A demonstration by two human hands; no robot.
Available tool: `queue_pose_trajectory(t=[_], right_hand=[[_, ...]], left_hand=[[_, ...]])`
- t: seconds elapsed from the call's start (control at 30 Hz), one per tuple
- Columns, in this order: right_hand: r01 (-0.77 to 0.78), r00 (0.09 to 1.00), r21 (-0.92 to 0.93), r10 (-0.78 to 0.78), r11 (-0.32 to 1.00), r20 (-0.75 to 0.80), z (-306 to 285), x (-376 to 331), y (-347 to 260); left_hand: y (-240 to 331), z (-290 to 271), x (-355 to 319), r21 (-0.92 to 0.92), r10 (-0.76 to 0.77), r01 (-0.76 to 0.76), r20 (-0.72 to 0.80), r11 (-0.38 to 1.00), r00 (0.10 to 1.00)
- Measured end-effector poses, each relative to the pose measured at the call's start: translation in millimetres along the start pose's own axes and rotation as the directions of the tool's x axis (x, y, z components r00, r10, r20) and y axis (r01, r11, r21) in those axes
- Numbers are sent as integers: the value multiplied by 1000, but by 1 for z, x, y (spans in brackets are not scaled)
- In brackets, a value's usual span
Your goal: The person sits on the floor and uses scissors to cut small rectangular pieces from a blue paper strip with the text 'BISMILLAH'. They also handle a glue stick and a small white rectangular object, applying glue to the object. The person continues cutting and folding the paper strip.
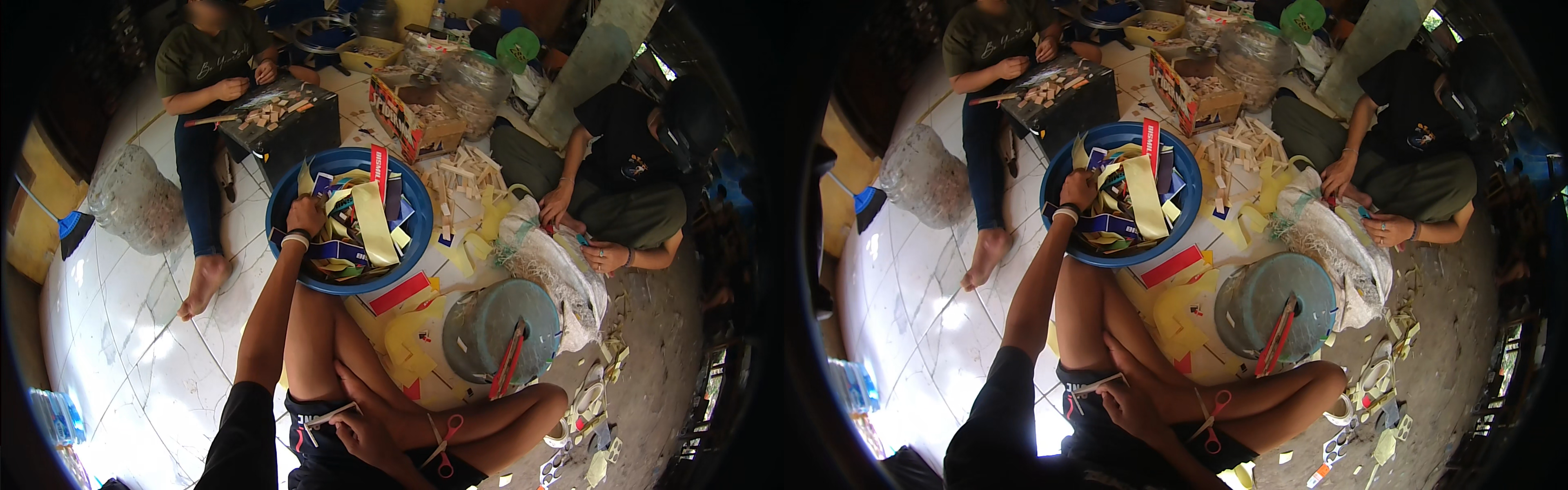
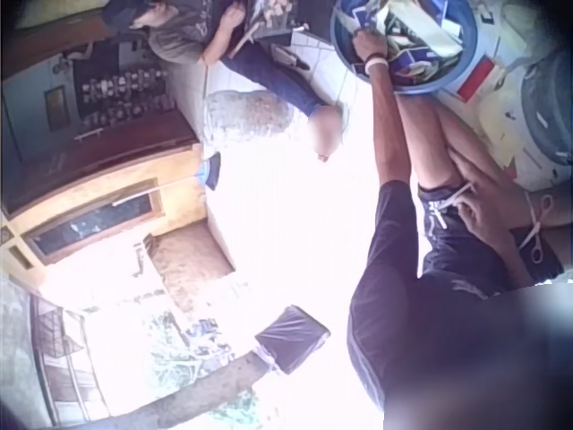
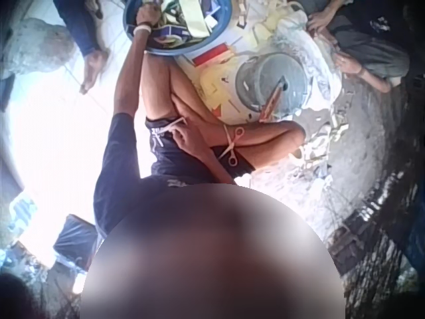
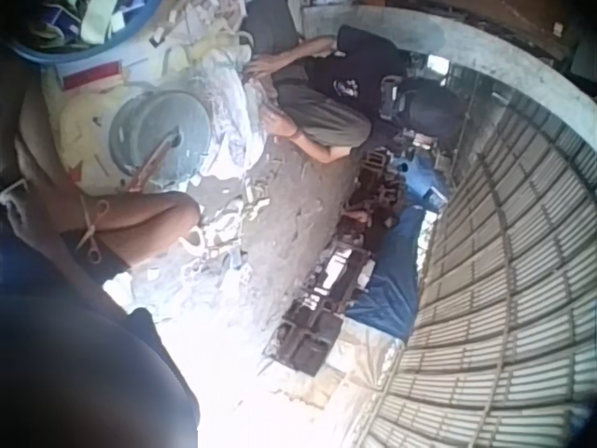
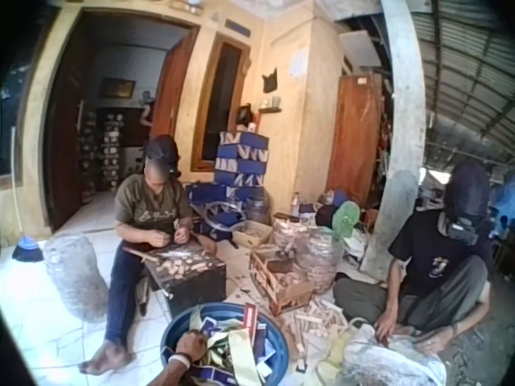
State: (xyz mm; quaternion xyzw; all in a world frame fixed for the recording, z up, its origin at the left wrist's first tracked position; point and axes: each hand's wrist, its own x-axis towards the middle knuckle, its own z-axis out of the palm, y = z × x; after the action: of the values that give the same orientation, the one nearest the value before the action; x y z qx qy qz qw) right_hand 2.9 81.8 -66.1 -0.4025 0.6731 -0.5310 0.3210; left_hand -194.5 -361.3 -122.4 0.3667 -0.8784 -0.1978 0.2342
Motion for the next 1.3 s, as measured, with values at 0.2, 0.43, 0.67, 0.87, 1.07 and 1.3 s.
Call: queue_pose_trajectory(t=[0.2, 0.43, 0.67, 0.87, 1.07, 1.3], right_hand=[[-1, 1000, -4, 1, 1000, 10, 1, -2, 5], [-18, 1000, -9, 18, 1000, -5, 2, -3, 4], [5, 1000, -54, -6, 999, -1, 3, -5, 13], [-28, 1000, -19, 28, 999, -1, 8, -9, 19], [-282, 959, 494, 259, 822, 116, -19, -4, -13], [79, 796, 613, 320, 786, -513, -89, 21, -63]], left_hand=[[-5, 5, 6, 16, 42, -42, -10, 999, 999], [7, -14, 8, -300, 125, -233, -338, 925, 933], [29, -64, -7, -928, -301, -124, -237, 350, 924], [76, -128, -73, -968, -143, -244, -234, -60, 962], [132, -152, -153, -988, 5, -139, -140, -72, 990], [186, -152, -269, -972, 141, 181, 160, -152, 977]])
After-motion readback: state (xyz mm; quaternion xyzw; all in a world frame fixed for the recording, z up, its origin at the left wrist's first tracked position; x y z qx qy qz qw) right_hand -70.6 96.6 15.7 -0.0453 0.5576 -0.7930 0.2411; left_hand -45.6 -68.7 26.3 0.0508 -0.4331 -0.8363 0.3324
